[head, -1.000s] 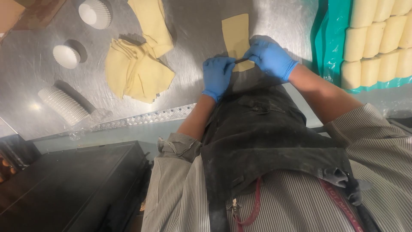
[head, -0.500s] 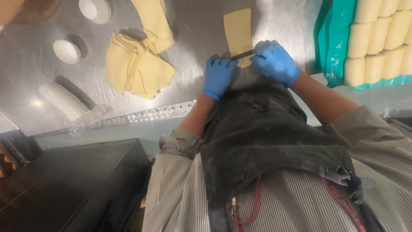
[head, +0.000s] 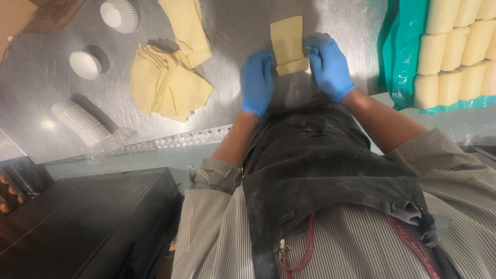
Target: Rolling chocolate bars into dough pieces to prepare pastries.
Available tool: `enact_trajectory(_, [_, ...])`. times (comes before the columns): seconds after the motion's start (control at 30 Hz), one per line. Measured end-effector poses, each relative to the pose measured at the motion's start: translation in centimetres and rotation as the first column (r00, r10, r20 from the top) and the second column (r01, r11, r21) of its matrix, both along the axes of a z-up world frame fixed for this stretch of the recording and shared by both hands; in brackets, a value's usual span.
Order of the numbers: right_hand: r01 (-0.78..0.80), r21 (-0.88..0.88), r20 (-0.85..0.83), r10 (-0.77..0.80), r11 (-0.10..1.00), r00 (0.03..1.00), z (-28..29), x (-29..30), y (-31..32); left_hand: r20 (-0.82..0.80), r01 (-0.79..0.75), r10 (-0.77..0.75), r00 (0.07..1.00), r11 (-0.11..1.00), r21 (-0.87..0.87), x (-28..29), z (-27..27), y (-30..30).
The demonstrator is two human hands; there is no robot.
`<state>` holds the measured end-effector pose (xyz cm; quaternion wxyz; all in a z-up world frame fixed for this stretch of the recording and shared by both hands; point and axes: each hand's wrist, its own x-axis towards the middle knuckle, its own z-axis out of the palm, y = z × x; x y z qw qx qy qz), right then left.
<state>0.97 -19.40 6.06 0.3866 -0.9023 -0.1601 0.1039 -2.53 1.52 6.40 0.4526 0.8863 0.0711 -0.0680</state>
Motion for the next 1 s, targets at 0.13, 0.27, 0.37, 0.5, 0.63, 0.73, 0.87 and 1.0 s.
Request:
enact_trajectory(0.13, [-0.164,-0.071,0.221,0.176,0.984,0.959,-5.4,-3.2,0.1,0.28,0.335,-0.546,0.79,0.766,0.549,-5.9,-6.5,-2.7])
enact_trajectory(0.27, [-0.249,-0.339,0.473,0.393,0.907,0.789,-5.8,-3.3,-0.6,0.181,0.412,-0.57,0.801,0.746,0.523,-4.7,-8.8,-2.1])
enact_trajectory(0.37, [-0.307,-0.211,0.461,0.372,0.928,0.806,-8.7,-4.4,-1.5,0.187,0.42,-0.522,0.832,0.813,0.403,-5.8,-8.5,-1.9])
enact_trajectory(0.5, [-0.457,0.008,0.432,0.409,0.89,0.804,-10.1,0.6,-4.2,0.213,0.43,-0.536,0.817,0.812,0.394,-4.4,-8.8,-1.5])
enact_trajectory(0.63, [0.021,-0.264,0.597,0.146,0.964,0.789,-1.2,8.7,-4.2,-0.085,0.565,-0.604,0.793,0.674,0.476,-3.5,-5.3,-2.4])
enact_trajectory(0.73, [0.123,-0.404,0.485,0.098,0.906,0.869,-3.2,11.4,-5.9,-0.126,0.607,-0.61,0.783,0.701,0.374,-3.3,-4.1,-2.8])
enact_trajectory(0.87, [0.099,-0.465,0.413,0.117,0.88,0.903,-2.0,12.5,-5.8,-0.015,0.52,-0.535,0.845,0.815,0.255,-3.8,-3.5,-2.4])
enact_trajectory(1.0, [0.055,-0.316,0.406,0.083,0.947,0.91,-2.9,12.5,-7.8,0.05,0.33,-0.338,0.94,0.936,0.122,-5.1,-4.3,-2.5])
